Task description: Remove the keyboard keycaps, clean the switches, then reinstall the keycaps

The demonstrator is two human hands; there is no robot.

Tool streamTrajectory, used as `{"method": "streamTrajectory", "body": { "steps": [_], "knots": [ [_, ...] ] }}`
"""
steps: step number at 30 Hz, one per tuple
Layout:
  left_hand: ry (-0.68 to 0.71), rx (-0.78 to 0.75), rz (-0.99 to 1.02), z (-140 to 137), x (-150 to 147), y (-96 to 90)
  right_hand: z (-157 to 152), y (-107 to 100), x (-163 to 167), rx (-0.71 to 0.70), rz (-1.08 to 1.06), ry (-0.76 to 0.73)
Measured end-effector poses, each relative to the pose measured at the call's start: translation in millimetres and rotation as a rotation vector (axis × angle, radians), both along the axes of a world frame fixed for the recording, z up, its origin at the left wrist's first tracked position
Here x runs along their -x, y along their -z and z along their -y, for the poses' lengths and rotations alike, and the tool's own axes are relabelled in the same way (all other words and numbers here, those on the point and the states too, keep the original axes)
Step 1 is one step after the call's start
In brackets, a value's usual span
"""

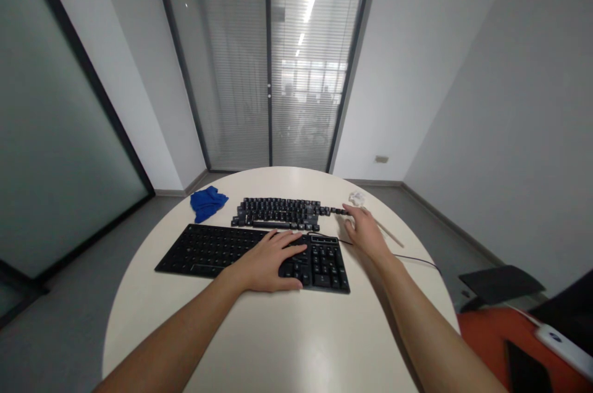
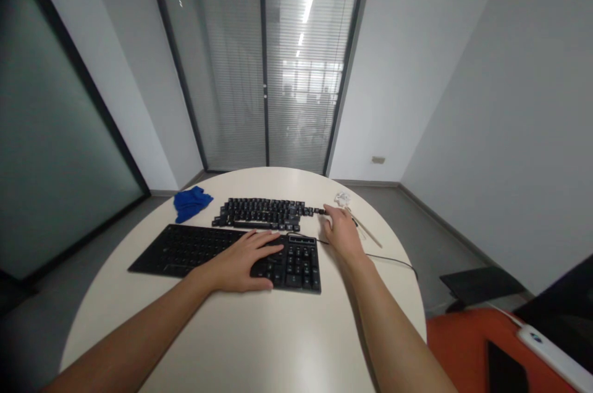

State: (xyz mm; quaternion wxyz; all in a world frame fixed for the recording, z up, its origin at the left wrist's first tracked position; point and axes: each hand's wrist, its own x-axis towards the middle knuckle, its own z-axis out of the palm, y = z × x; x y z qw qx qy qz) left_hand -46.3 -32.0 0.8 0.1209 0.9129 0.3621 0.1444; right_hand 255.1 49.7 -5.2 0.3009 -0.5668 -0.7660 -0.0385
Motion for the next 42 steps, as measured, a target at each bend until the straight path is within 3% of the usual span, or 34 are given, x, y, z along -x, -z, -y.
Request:
{"method": "streamTrajectory", "body": {
  "steps": [5,11,18,36,42],
  "knots": [
    [-0.004,-0.007,0.000,0,1,0.9,-12,22,1,-0.045,0.123,0.043],
    [0.001,-0.005,-0.011,1,1,-1.8,-15,32,9,-0.023,0.208,0.087],
    [0.001,-0.007,-0.022,2,2,-4.0,-28,25,13,0.078,0.322,0.074],
    [-0.012,0.004,-0.031,0,-2,-3.0,-31,22,9,0.002,0.247,0.070],
    [-0.009,-0.002,-0.035,-1,-3,-2.1,-23,9,6,-0.025,0.176,0.062]
  ]
}}
